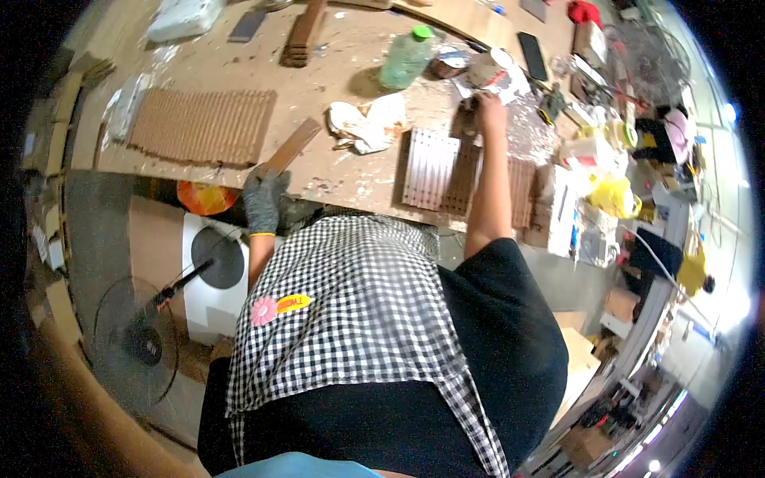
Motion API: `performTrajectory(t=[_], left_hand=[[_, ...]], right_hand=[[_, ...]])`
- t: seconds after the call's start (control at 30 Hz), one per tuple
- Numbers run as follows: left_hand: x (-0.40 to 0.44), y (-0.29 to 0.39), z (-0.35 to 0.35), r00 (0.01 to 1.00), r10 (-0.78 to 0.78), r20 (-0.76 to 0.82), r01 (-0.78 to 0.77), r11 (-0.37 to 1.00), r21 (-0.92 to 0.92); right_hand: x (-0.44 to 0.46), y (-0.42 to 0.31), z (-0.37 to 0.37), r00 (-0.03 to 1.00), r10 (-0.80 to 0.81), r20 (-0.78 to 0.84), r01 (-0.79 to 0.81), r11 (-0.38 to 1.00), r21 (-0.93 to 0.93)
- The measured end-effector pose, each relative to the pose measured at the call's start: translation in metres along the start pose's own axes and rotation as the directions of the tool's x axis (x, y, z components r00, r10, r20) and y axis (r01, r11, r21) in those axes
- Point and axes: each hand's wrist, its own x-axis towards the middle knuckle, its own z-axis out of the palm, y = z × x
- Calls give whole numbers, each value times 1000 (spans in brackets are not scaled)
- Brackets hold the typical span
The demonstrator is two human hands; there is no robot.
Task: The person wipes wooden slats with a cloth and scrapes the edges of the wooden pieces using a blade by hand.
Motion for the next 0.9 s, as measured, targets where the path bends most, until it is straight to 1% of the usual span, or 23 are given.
performTrajectory(t=[0.03, 0.07, 0.1, 0.13, 0.17, 0.2, 0.23, 0.3, 0.33, 0.37, 0.43, 0.5, 0.53, 0.6, 0.63, 0.67, 0.7, 0.73, 0.77, 0.8, 0.83, 0.87, 0.9], left_hand=[[-5, -1, 3, 999, 37, -22, -38, 999, -38], [-5, -2, 2, 999, 48, -19, -49, 998, -46], [-2, -4, 0, 998, 58, -14, -59, 997, -54], [-2, -2, -2, 999, 50, -13, -51, 998, -40], [-3, 0, -2, 999, 39, -5, -39, 999, -24], [-2, -3, -2, 999, 47, -21, -48, 996, -73], [0, -6, -4, 998, 54, -23, -56, 996, -66], [4, -14, -6, 998, 67, -19, -68, 996, -59], [4, -16, -7, 997, 83, -7, -83, 994, -64], [3, -16, -7, 996, 90, -5, -90, 994, -55], [3, -14, -5, 994, 111, 0, -111, 993, -36], [6, -14, -5, 992, 124, 11, -123, 990, -61], [5, -14, -4, 993, 116, 16, -115, 992, -58], [4, -12, -4, 996, 86, 15, -86, 996, -1], [4, -12, -4, 996, 87, 9, -86, 996, -7], [4, -13, -1, 996, 85, 3, -85, 996, -13], [4, -13, -1, 996, 84, -1, -84, 996, -18], [4, -12, -1, 997, 79, 10, -79, 997, 0], [4, -11, -3, 997, 75, 22, -75, 997, 16], [4, -10, -3, 997, 70, 35, -71, 997, 35], [3, -8, -3, 997, 72, 35, -73, 996, 47], [3, -7, -3, 997, 74, 36, -77, 995, 59], [3, -7, -2, 996, 76, 37, -79, 994, 70]], right_hand=[[2, -15, -11, 998, 61, 34, -63, 997, 55], [5, -12, -2, 989, 129, 77, -148, 918, 369], [8, -13, 9, 972, 181, 151, -236, 737, 633], [0, -60, -20, 946, 162, 281, -323, 386, 864], [-8, -104, -41, 927, 102, 360, -375, 228, 899], [-12, -149, -62, 952, -19, 307, -295, 230, 928], [-15, -190, -71, 960, -135, 244, -210, 223, 952], [-15, -247, -52, 957, -242, 158, -56, 378, 924], [-15, -275, -49, 943, -314, 111, 55, 475, 878], [-16, -301, -48, 919, -387, 71, 171, 555, 814], [-22, -338, -46, 871, -491, 3, 339, 605, 721], [-22, -355, -32, 755, -655, -25, 486, 534, 692], [-17, -354, -19, 700, -714, 7, 559, 554, 617], [-4, -338, -1, 772, -630, -86, 577, 637, 510], [2, -327, 6, 797, -588, -137, 578, 678, 455], [9, -317, 3, 848, -511, -142, 509, 710, 486], [19, -311, 4, 920, -387, -59, 339, 711, 617], [19, -306, 7, 941, -338, -18, 271, 719, 640], [16, -311, -9, 957, -288, 24, 202, 724, 660], [16, -310, -3, 943, -219, 249, -124, 462, 878], [15, -307, 7, 854, -232, 465, -449, 120, 885], [15, -310, 3, 712, -325, 623, -698, -224, 680], [12, -312, -1, 676, -389, 626, -737, -368, 568]])
